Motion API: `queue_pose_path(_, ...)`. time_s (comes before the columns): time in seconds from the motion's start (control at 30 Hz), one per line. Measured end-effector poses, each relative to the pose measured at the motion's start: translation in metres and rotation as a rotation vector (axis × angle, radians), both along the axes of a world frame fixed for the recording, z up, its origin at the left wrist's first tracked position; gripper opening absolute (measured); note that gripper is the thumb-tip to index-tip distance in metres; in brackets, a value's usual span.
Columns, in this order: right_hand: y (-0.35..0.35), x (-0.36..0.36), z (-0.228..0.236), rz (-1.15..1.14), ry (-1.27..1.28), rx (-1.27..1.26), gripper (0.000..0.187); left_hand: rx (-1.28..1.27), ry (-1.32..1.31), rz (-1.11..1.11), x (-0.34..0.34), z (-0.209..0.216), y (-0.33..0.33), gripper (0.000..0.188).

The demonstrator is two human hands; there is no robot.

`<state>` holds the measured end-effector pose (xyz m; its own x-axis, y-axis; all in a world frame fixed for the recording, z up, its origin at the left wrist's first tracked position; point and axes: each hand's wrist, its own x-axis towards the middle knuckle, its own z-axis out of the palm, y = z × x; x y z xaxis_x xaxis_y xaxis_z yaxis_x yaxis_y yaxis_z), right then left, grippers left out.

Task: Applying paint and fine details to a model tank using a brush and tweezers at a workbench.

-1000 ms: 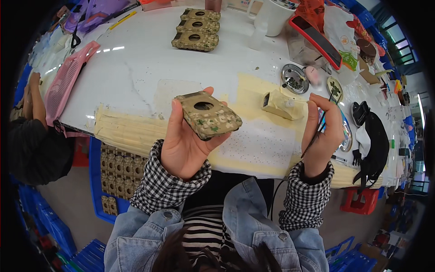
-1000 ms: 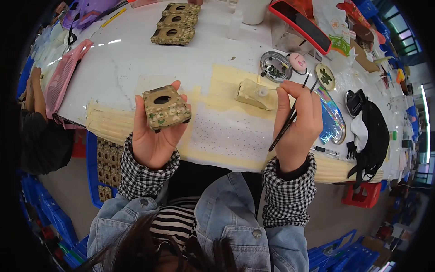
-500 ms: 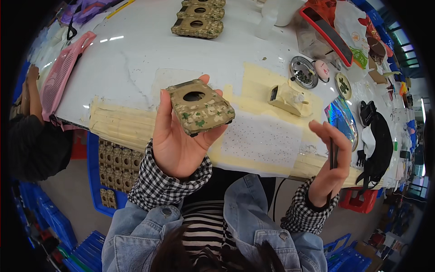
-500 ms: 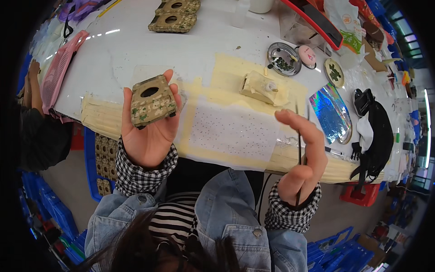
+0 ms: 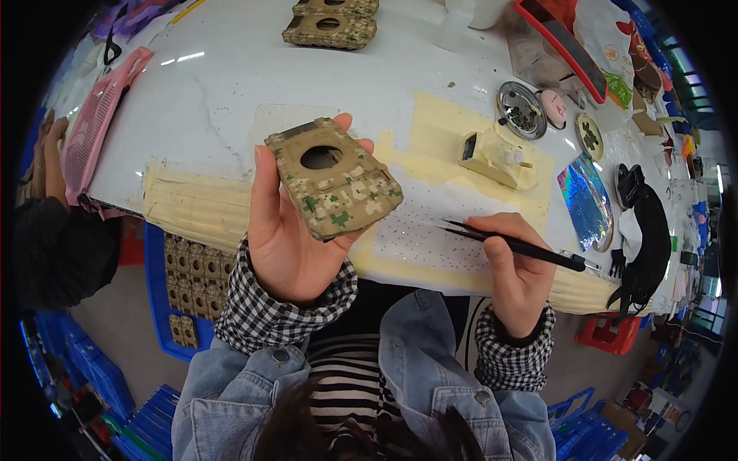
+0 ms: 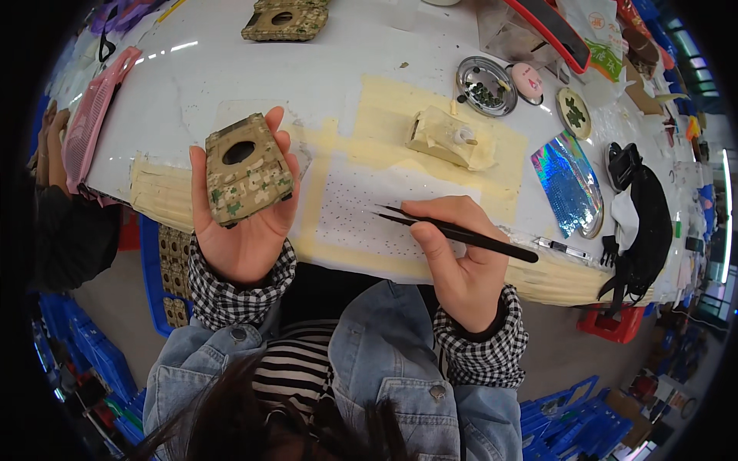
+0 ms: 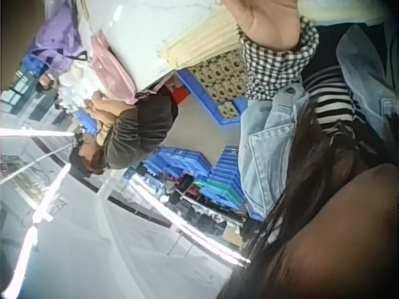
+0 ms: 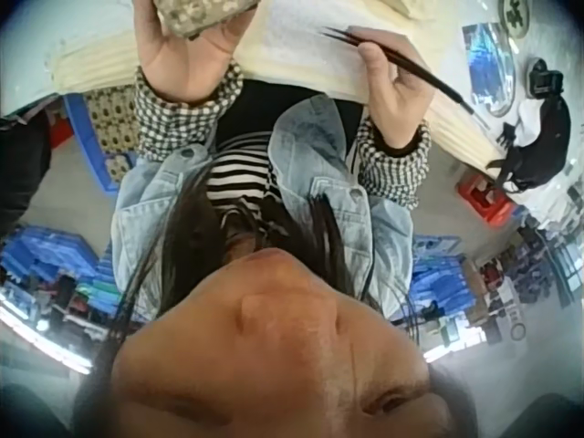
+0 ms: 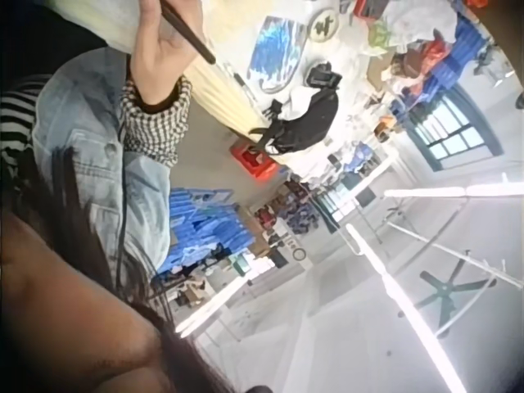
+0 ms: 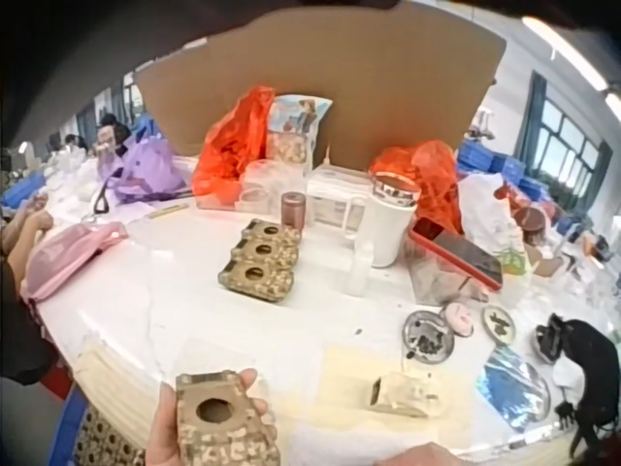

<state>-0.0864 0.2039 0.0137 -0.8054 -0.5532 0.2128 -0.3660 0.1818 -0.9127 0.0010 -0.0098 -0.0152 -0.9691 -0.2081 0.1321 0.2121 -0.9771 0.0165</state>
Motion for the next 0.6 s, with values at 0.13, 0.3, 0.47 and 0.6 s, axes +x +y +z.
queue_pose_path(0.13,-0.008,-0.001,-0.008,-0.051,-0.043,-0.009,0.013,0.005,-0.03,0.02,0.001,0.003,0.002,0.075)
queue_pose_path(0.3,-0.01,-0.005,-0.015,-0.044,0.045,0.024,0.011,-0.011,-0.031,0.039,0.0,0.002,0.001,0.074)
queue_pose_path(0.47,-0.011,-0.006,-0.017,-0.042,0.042,0.037,0.011,-0.022,-0.023,0.046,0.0,0.0,0.001,0.072)
queue_pose_path(0.6,-0.012,-0.005,-0.017,-0.053,0.042,0.019,0.01,-0.011,-0.001,0.03,0.0,-0.002,0.0,0.073)
